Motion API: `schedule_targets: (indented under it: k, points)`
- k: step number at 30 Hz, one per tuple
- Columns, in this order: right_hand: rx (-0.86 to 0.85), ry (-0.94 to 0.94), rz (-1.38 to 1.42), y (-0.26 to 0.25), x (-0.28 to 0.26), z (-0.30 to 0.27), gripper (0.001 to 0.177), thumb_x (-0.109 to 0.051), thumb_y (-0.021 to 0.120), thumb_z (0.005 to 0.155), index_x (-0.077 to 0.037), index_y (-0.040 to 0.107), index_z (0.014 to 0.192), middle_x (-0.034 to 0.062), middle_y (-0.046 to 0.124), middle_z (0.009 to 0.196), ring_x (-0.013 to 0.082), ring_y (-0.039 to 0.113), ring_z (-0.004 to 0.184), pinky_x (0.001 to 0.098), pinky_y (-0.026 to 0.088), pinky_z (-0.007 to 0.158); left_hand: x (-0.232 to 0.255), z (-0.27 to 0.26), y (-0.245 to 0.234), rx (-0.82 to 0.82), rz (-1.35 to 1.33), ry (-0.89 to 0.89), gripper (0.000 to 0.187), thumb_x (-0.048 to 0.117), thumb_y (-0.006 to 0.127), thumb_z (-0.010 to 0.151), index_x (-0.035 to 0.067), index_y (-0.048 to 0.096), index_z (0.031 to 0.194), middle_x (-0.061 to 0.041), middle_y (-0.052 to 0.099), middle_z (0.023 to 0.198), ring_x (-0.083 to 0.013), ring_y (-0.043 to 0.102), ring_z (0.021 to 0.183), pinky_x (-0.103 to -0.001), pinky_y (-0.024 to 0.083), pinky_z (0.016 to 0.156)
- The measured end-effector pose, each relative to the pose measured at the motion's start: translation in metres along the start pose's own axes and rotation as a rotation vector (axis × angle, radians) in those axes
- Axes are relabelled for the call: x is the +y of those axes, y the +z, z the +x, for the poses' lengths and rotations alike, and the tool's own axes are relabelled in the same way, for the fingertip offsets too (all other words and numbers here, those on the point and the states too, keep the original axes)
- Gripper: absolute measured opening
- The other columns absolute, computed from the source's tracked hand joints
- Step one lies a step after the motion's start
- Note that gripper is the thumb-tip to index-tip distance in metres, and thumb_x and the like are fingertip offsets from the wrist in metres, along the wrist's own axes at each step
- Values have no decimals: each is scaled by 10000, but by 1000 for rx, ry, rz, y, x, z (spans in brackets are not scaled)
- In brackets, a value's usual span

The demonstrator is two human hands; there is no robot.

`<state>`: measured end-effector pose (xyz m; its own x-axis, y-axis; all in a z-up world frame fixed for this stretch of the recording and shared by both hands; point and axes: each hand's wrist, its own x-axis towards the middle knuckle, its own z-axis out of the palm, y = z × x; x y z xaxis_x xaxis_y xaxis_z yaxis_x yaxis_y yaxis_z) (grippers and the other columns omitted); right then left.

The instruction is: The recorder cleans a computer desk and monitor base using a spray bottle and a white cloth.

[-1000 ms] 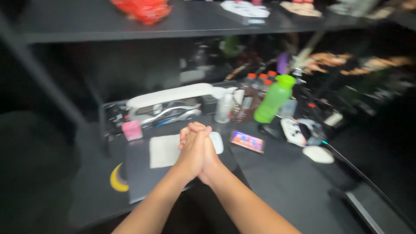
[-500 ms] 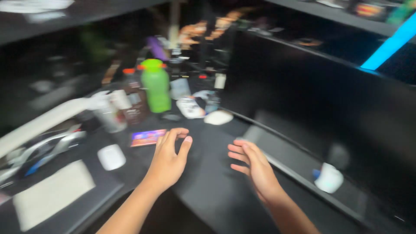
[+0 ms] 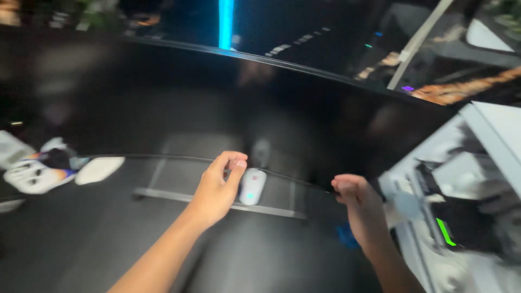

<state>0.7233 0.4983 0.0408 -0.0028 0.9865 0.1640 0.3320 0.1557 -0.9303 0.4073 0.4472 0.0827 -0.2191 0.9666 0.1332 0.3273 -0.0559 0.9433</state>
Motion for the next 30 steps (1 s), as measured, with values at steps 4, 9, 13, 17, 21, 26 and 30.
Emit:
schedule_targets:
  k: [4,9,13,17,21,26,30]
  points:
    - [123,-154,-207,-52,-9,-8,236,-247,637,1000,-61,700,1131,80,765,1046,180,718,879,306,575,798,22,13,50,-142,-48,-35,359,354,538,983,112,642,1227,-56,713,1164,-176,642,1120,-350,498,947]
    - [350,-266,-516,-89,-14,-25,261,-249,758,916,-73,708,1103,88,712,1135,221,673,1064,348,528,930,35,21,89,-245,14,-24,367,365,540,972,121,648,1225,-42,729,1152,-164,658,1107,-341,490,973]
    - [453,-289,-631,-88,3,-26,465,-271,845,829,-46,662,1191,143,653,1205,276,584,1158,385,489,998,38,25,101,-292,34,-29,371,381,532,982,121,654,1216,-45,725,1136,-170,635,1100,-348,487,947]
    - [397,-186,-338,-81,34,-26,884,-325,898,705,5,454,1395,209,563,1332,273,582,1192,381,486,978,25,33,104,-269,24,33,367,365,547,980,109,654,1220,-63,726,1128,-175,639,1078,-341,494,932]
    - [269,11,-231,-64,104,-32,847,-322,879,744,-22,476,1426,178,667,1279,239,674,1159,374,522,983,27,26,88,-212,37,-11,364,368,552,980,105,654,1210,-55,712,1123,-174,642,1041,-341,508,887]
    - [66,-37,-268,-36,67,-26,842,-271,820,778,-82,454,1513,143,736,1194,218,706,1110,358,510,979,28,14,55,-145,33,-81,362,360,557,975,108,653,1217,-69,729,1075,-201,647,949,-340,529,806]
    - [-166,-203,-235,-3,35,-14,819,-243,822,760,-88,485,1490,121,716,1207,213,675,1121,354,491,966,21,1,23,-63,132,114,357,332,604,948,79,671,1192,-76,728,1068,-173,678,993,-329,527,751]
